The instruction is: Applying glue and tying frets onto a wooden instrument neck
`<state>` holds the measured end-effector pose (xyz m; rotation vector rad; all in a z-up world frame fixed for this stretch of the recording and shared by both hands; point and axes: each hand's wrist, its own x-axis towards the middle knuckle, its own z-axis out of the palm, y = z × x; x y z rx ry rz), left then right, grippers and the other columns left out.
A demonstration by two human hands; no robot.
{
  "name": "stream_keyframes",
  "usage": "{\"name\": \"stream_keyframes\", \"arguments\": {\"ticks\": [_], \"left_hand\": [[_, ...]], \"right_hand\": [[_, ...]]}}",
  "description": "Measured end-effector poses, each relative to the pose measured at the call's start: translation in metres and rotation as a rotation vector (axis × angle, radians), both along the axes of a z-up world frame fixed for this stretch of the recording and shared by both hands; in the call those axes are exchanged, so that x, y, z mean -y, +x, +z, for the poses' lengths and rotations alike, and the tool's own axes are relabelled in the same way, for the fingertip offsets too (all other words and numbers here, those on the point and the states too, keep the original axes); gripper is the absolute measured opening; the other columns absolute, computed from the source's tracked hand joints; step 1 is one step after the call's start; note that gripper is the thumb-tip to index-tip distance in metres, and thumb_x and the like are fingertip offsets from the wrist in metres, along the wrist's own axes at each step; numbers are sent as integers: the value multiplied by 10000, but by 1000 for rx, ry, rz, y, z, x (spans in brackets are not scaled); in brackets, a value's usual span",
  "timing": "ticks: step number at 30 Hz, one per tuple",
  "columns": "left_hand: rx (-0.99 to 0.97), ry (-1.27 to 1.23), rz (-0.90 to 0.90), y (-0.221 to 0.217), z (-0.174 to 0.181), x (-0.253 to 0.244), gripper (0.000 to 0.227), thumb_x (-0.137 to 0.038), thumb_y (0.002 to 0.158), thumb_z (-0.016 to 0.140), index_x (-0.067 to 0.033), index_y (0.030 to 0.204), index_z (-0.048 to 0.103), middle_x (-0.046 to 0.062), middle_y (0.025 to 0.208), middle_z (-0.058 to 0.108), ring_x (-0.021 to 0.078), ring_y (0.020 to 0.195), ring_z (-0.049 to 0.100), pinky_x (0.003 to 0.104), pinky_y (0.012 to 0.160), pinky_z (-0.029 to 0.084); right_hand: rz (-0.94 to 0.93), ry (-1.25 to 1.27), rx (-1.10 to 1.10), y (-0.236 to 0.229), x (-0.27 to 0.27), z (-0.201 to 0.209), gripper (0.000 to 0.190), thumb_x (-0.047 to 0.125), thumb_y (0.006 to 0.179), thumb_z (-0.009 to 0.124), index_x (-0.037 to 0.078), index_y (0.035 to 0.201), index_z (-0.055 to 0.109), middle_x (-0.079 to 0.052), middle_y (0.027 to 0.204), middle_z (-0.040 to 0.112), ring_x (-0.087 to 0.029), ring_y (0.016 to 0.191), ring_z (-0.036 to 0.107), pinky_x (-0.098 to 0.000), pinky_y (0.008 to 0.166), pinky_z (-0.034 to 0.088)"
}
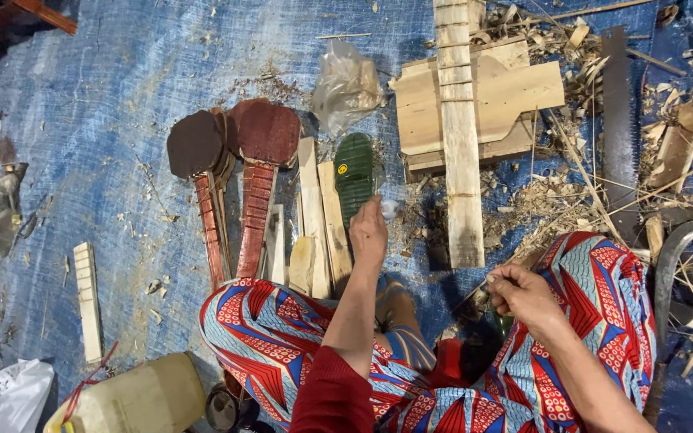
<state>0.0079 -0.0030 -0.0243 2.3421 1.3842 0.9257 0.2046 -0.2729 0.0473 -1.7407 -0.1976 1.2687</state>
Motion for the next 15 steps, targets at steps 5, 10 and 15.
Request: {"name": "stream_keyframes", "arguments": {"ticks": [5,10,15], "left_hand": [[-71,55,21,1,-2,2,214,-162,977,608,-225,1161,698,58,905,748,302,819,743,419,787,591],[-62,64,18,2,24,10,193,-188,999,583,-241,1142,702,43,872,740,290,796,746,404,760,595],[-62,80,-63,0,1,2,230,-132,1039,584,-106,1246,679,132,951,736,390,779,687,531,689,491]], "right_hand": [[2,5,-1,2,-3,9,168,106,963,679,-26,1059,718,-182,734,642,-209,472,626,-313,446,584],[17,0,9,2,-3,-1,187,134,943,700,-4,1067,718,-185,666,643,-218,448,620,-318,420,567],[35,-112,-82,5,-11,20,155,68,1001,665,13,1143,696,-197,827,699,-236,556,531,-351,513,442]]}}
